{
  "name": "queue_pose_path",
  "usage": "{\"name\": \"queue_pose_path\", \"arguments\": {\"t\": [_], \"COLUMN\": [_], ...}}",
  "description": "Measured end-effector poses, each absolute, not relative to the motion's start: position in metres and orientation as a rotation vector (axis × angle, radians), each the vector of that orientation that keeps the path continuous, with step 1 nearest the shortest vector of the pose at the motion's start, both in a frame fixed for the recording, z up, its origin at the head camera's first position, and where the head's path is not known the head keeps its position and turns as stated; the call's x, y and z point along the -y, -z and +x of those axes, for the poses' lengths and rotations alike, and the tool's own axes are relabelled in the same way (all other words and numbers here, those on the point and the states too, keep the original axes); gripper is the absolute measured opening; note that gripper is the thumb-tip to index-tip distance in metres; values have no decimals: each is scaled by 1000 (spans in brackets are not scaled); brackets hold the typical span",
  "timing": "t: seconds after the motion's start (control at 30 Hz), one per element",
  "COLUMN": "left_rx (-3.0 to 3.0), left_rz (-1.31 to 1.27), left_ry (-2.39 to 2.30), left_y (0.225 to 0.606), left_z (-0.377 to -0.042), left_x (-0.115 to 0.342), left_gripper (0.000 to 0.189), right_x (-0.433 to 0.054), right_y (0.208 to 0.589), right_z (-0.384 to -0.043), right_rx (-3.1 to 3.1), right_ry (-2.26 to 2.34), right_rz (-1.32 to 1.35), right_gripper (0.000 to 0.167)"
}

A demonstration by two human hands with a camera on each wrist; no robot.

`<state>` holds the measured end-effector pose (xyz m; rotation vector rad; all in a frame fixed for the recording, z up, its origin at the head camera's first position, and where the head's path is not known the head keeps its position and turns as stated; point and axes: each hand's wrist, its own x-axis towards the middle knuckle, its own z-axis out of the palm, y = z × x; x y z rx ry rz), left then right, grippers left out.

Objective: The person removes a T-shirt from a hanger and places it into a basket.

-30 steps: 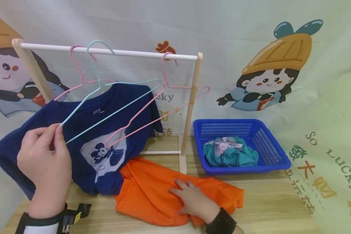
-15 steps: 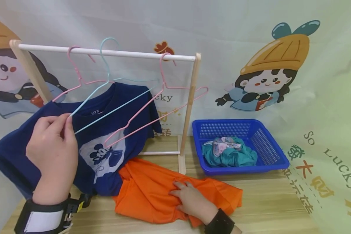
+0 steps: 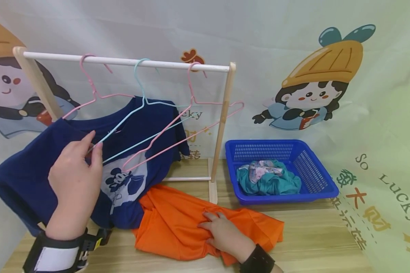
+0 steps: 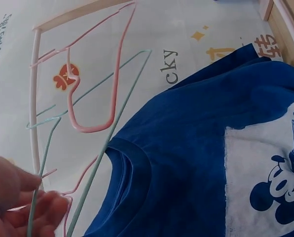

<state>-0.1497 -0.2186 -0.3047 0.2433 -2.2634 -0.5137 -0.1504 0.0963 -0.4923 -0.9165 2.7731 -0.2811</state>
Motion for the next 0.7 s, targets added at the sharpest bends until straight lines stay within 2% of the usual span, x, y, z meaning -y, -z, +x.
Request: {"name": "queue_pose_path", "arguments": {"t": [0.47,0.7], "left_rx": [2090,2080], "left_rz": [184,380], "left_ry": [732,675], "left_y": [304,299], "left_z": [-136,-134], "left_x": [241,275], "left_gripper": [48,56], "right_x": [-97,-98], "right_y": [494,495], "right_z": [-151,-151], "right_rx": [-2775,-2780], "right_ry": [289,284], "right_rz": [-891,-908], "right_gripper": [43,42]}}
